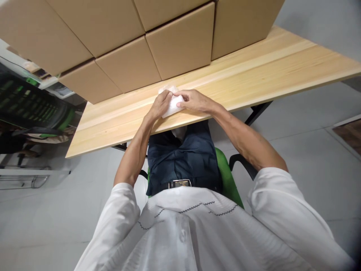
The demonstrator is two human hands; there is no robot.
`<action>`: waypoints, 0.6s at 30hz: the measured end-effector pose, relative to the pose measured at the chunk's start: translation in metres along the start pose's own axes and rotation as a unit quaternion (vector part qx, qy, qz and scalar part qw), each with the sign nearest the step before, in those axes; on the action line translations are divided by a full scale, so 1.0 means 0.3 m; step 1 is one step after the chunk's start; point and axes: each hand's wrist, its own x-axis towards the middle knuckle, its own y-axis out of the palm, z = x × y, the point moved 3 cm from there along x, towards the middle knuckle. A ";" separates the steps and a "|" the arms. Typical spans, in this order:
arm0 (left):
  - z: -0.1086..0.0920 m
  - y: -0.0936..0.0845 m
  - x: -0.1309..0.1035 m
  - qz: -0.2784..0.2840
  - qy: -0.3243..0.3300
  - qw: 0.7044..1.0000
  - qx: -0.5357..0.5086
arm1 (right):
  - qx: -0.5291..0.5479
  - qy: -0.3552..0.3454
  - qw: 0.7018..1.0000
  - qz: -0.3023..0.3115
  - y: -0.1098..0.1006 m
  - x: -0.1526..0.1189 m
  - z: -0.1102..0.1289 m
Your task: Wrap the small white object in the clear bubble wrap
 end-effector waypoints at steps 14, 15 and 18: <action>0.055 0.011 0.027 -0.048 -0.067 0.995 0.060 | -0.203 0.061 0.977 -0.017 0.038 0.009 0.105; 0.056 0.010 0.020 -0.058 -0.056 0.995 0.051 | -0.211 0.061 0.975 -0.017 0.040 0.009 0.107; 0.050 -0.004 -0.032 -0.096 -0.022 0.995 0.013 | -0.229 0.064 0.971 -0.011 0.046 0.003 0.110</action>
